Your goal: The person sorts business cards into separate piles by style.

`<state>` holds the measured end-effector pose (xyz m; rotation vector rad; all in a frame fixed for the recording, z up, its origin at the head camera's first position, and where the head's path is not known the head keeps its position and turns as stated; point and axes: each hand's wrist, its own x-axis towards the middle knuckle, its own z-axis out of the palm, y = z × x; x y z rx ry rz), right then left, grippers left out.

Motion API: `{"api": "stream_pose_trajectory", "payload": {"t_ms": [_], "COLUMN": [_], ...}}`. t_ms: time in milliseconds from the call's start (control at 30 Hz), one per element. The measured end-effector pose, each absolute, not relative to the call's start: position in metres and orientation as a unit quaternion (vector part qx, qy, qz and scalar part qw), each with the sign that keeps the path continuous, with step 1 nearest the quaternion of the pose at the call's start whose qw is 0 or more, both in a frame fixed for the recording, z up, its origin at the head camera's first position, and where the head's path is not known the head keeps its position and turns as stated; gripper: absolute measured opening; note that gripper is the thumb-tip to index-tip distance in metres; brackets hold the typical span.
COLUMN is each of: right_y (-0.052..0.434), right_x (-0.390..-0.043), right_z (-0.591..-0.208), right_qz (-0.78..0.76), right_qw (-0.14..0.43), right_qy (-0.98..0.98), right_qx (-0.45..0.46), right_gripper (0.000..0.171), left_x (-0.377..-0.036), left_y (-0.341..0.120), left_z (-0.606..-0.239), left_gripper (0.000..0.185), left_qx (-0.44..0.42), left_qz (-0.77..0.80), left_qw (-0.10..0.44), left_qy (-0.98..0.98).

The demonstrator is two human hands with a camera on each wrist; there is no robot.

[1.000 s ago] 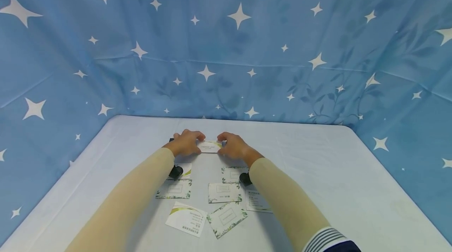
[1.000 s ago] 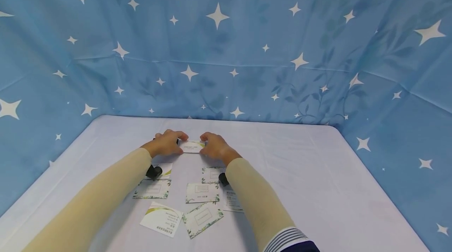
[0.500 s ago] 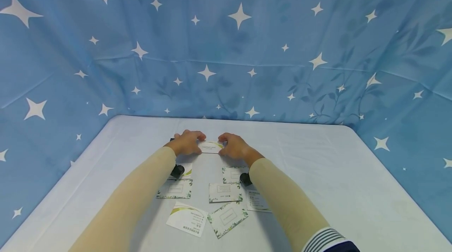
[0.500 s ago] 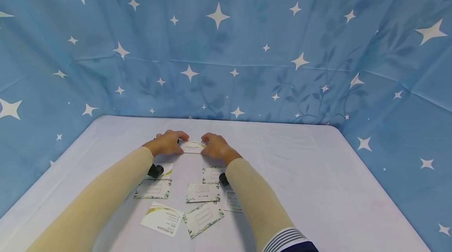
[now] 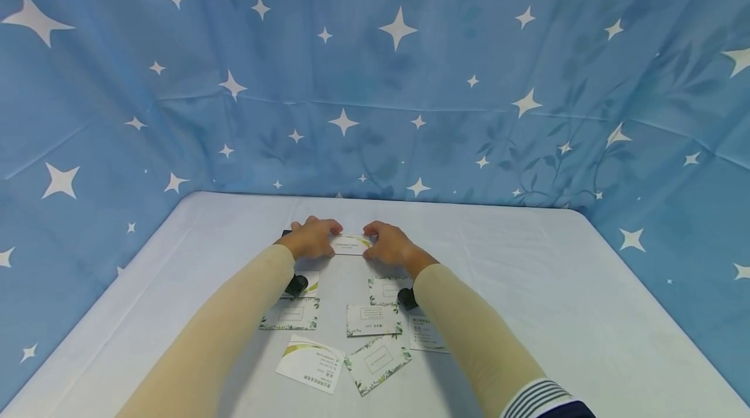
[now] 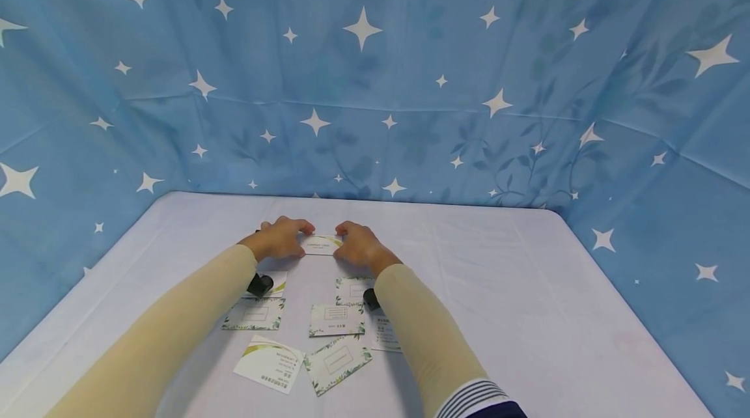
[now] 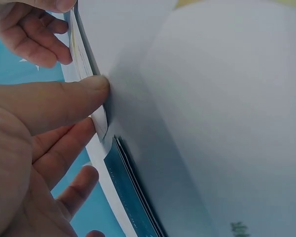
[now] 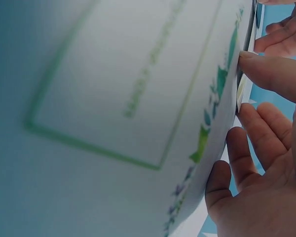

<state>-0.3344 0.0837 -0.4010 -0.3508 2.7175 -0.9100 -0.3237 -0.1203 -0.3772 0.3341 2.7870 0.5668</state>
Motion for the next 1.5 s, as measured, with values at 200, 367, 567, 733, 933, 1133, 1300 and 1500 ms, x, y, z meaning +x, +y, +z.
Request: {"api": "stream_pose_trajectory", "payload": {"t_ms": [200,367,567,733,933,1133,1300,1500], "right_y": [0.085,0.087,0.098,0.114,0.145,0.177,0.196,0.212], "right_x": [-0.334,-0.330,-0.321,-0.303,-0.264,-0.220,-0.192,-0.172], "right_z": [-0.401,-0.395,-0.385,-0.377,-0.371,-0.375,-0.380,-0.387], "right_qz": [-0.315,-0.324,-0.351,-0.367,-0.377,-0.416,-0.426,-0.422], "right_qw": [0.125,0.128,0.118,0.089,0.070,0.079,0.099,0.126], "right_qy": [0.932,0.930,0.919,0.910,0.902,0.879,0.875,0.878], "right_qx": [-0.125,-0.121,-0.132,-0.169,-0.196,-0.218,-0.209,-0.189], "right_gripper": [0.058,0.061,0.061,0.060,0.059,0.057,0.058,0.063], "left_x": [-0.322,-0.321,-0.315,-0.304,-0.274,-0.239,-0.211,-0.192], "left_y": [-0.119,-0.120,-0.120,-0.115,-0.106,-0.088,-0.061,-0.034], "left_z": [-0.376,-0.376,-0.371,-0.366,-0.366,-0.371,-0.379,-0.390], "left_gripper": [0.057,0.058,0.058,0.061,0.062,0.060,0.062,0.064], "left_qx": [0.110,0.109,0.117,0.145,0.192,0.246,0.264,0.288], "left_qz": [0.189,0.193,0.225,0.252,0.277,0.317,0.339,0.305], "left_qw": [0.138,0.138,0.122,0.112,0.116,0.092,0.115,0.143], "left_qy": [0.966,0.965,0.959,0.950,0.934,0.911,0.896,0.897]}}
